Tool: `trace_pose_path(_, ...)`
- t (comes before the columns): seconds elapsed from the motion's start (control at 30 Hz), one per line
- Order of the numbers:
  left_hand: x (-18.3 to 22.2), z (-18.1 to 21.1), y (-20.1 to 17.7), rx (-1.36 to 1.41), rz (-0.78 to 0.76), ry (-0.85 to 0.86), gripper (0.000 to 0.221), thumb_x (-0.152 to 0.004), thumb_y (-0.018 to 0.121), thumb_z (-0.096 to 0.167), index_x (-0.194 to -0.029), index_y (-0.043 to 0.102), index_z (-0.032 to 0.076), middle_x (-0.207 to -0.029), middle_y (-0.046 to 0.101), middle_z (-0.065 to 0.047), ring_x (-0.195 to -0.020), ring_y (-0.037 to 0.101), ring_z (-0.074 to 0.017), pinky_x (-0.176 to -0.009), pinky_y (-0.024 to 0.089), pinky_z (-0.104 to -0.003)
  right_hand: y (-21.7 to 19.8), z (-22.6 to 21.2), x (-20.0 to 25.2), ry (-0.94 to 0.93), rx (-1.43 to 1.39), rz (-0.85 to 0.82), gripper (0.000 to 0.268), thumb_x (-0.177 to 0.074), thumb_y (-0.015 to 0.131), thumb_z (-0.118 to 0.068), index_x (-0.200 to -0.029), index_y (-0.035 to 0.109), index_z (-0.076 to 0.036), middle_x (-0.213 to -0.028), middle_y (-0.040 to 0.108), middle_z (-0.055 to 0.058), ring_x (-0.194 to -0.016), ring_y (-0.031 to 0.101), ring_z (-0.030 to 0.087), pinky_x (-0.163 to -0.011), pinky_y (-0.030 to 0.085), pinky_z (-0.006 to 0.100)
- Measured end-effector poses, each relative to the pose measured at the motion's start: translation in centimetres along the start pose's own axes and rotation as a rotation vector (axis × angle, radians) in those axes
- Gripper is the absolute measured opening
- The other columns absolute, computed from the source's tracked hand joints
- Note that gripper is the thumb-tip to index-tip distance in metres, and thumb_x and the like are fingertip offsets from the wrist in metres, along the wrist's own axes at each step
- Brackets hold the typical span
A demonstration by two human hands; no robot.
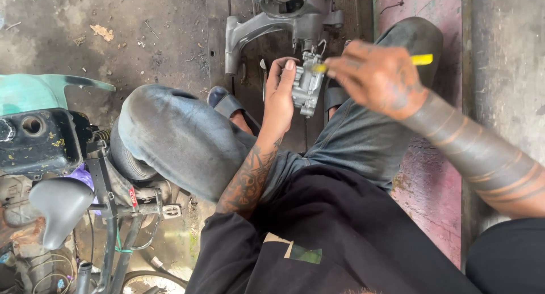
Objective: Cleaning a motorcycle carburetor component by scrubbing it with a small brush to remove dirt and grime.
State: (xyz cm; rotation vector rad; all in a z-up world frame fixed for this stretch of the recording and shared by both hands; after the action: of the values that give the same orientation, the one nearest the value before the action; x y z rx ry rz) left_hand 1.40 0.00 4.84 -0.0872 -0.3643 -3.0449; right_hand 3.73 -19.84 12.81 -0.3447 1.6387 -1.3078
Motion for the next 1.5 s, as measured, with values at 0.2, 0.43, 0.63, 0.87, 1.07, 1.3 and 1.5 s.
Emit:
trace_pose_path(0.2, 0.3, 1.5, 0.6, -0.146, 0.058, -0.003, 0.039, -0.1, 0.048, 0.052, -0.111, 0.059, 0.016, -0.092, 0.052, 0.006, -0.082, 0.048, -0.0087, -0.083, 0.042, -0.027, 0.9, 0.2, 0.6, 0.039, 0.049, 0.009, 0.018, -0.109, 0.074, -0.025, -0.118, 0.081, -0.011, -0.086, 0.064, 0.003, -0.057, 0.05, 0.012, -0.043, 0.042, 0.026)
trace_pose_path(0.43, -0.1, 1.3, 1.0, -0.138, 0.123, 0.198, 0.034, -0.103, 0.05, 0.045, -0.117, 0.057, 0.014, -0.111, 0.054, 0.0, -0.105, 0.054, -0.0152, -0.098, 0.043, -0.032, 0.0, -0.2, -0.1, 0.066, -0.019, 0.054, 0.016, -0.106, 0.08, -0.015, -0.117, 0.081, -0.003, -0.094, 0.071, 0.009, -0.06, 0.058, 0.015, -0.045, 0.047, 0.029)
trace_pose_path(0.63, -0.4, 1.8, 1.8, -0.159, 0.187, 0.298, 0.039, -0.104, 0.049, 0.049, -0.118, 0.055, 0.013, -0.11, 0.05, 0.0, -0.105, 0.05, -0.0151, -0.098, 0.043, -0.033, -0.9, 0.0, -0.5, 0.028, 0.02, 0.058, 0.019, -0.11, 0.078, -0.013, -0.122, 0.079, 0.0, -0.095, 0.064, 0.009, -0.065, 0.057, 0.021, -0.048, 0.043, 0.035)
trace_pose_path(0.87, -0.7, 1.5, 2.2, -0.159, 0.246, 0.245, 0.038, -0.102, 0.051, 0.048, -0.117, 0.055, 0.014, -0.113, 0.051, 0.0, -0.109, 0.049, -0.0148, -0.1, 0.043, -0.031, -0.8, 1.0, -0.1, 0.021, 0.032, 0.068, 0.016, -0.11, 0.08, -0.014, -0.122, 0.081, -0.004, -0.099, 0.065, 0.008, -0.071, 0.063, 0.023, -0.055, 0.049, 0.035)
trace_pose_path(1.07, -0.7, 1.4, 2.4, -0.181, 0.285, 0.267, 0.037, -0.102, 0.053, 0.046, -0.118, 0.055, 0.013, -0.116, 0.053, -0.002, -0.113, 0.049, -0.0164, -0.103, 0.043, -0.032, -0.7, 1.4, -0.1, 0.036, -0.181, 0.074, 0.017, -0.109, 0.078, -0.006, -0.124, 0.079, 0.002, -0.102, 0.067, 0.014, -0.073, 0.062, 0.025, -0.055, 0.047, 0.035)
trace_pose_path(1.3, -0.7, 1.7, 2.2, -0.18, 0.329, 0.292, 0.044, -0.099, 0.055, 0.051, -0.119, 0.052, 0.012, -0.117, 0.048, -0.003, -0.116, 0.046, -0.0174, -0.106, 0.04, -0.034, -0.6, 1.7, -0.9, 0.089, -0.256, 0.052, 0.017, -0.107, 0.082, -0.004, -0.121, 0.08, 0.007, -0.097, 0.066, 0.017, -0.075, 0.059, 0.026, -0.057, 0.047, 0.037)
trace_pose_path(1.5, -0.4, 2.8, 2.1, -0.245, 0.38, 0.437, 0.042, -0.099, 0.06, 0.047, -0.117, 0.05, 0.011, -0.117, 0.046, -0.004, -0.117, 0.048, -0.0191, -0.11, 0.039, -0.036, -1.3, 1.5, -0.8, 0.09, -0.181, 0.052, 0.017, -0.108, 0.085, -0.008, -0.122, 0.082, 0.003, -0.098, 0.064, 0.014, -0.079, 0.057, 0.028, -0.068, 0.043, 0.04)
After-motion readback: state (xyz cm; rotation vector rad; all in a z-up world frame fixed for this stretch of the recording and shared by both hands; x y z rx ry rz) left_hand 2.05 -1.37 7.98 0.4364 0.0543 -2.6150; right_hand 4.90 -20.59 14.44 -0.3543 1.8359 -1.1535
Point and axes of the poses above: each hand's wrist, its own x-axis away from the middle knuckle, its own y-axis out of the palm, z = x × y, the point moved 2 cm from there along -x, towards the middle knuckle
